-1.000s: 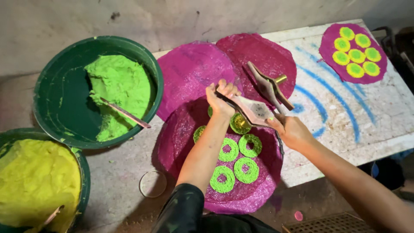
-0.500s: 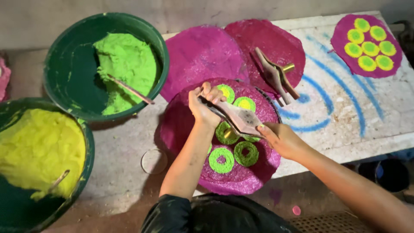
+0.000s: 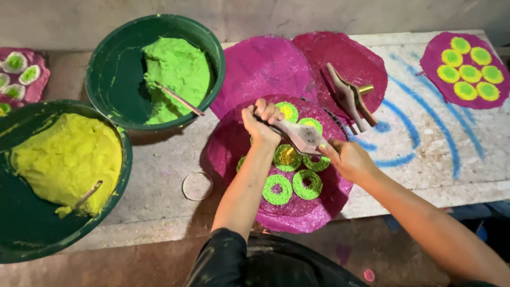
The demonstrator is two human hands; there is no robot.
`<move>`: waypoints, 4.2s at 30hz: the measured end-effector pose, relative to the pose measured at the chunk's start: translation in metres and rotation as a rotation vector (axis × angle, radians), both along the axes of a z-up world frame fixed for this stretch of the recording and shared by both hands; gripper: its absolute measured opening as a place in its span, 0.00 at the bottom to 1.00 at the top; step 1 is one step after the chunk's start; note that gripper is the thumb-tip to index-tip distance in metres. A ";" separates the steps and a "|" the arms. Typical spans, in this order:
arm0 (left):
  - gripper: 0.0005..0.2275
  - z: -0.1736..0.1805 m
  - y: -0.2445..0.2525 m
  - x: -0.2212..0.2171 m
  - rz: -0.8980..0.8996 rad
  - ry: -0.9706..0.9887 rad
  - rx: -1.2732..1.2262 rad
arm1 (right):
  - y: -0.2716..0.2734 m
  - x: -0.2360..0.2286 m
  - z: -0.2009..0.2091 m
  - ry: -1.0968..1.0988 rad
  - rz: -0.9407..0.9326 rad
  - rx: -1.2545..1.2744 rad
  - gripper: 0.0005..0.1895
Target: The person uses a wooden press tool to scoop green and yellow dough from separate bowls and form circular shapes onto a pink mat. They repeatedly fill the press, squeeze the handles to extrude the dough, and arrange the resulting rings on the surface.
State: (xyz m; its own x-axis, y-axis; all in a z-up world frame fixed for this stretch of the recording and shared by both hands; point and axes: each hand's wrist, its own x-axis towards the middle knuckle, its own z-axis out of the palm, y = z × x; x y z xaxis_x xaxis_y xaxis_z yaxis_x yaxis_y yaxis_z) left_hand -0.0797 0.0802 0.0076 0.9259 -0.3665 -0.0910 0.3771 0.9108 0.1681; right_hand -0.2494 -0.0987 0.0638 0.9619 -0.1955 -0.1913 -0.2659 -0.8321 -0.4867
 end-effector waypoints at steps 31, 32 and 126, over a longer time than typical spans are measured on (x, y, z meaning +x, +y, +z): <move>0.29 0.118 0.155 -0.130 0.804 -1.659 1.864 | 0.057 -0.040 0.056 -0.168 0.340 0.335 0.21; 0.28 0.126 0.163 -0.136 0.520 -1.768 1.697 | 0.076 -0.048 0.076 -0.097 0.402 0.241 0.23; 0.23 0.041 0.724 -0.008 1.206 -0.374 1.552 | 0.637 0.235 0.066 -0.342 1.059 -0.327 0.18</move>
State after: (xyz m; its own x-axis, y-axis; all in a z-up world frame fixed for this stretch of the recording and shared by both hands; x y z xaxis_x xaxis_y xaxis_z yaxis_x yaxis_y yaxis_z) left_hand -0.0878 0.8044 0.0487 0.6345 0.5306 0.5620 -0.4393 -0.3506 0.8271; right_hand -0.0146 0.5381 0.1297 0.6655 0.7461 0.0212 0.7427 -0.6590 -0.1192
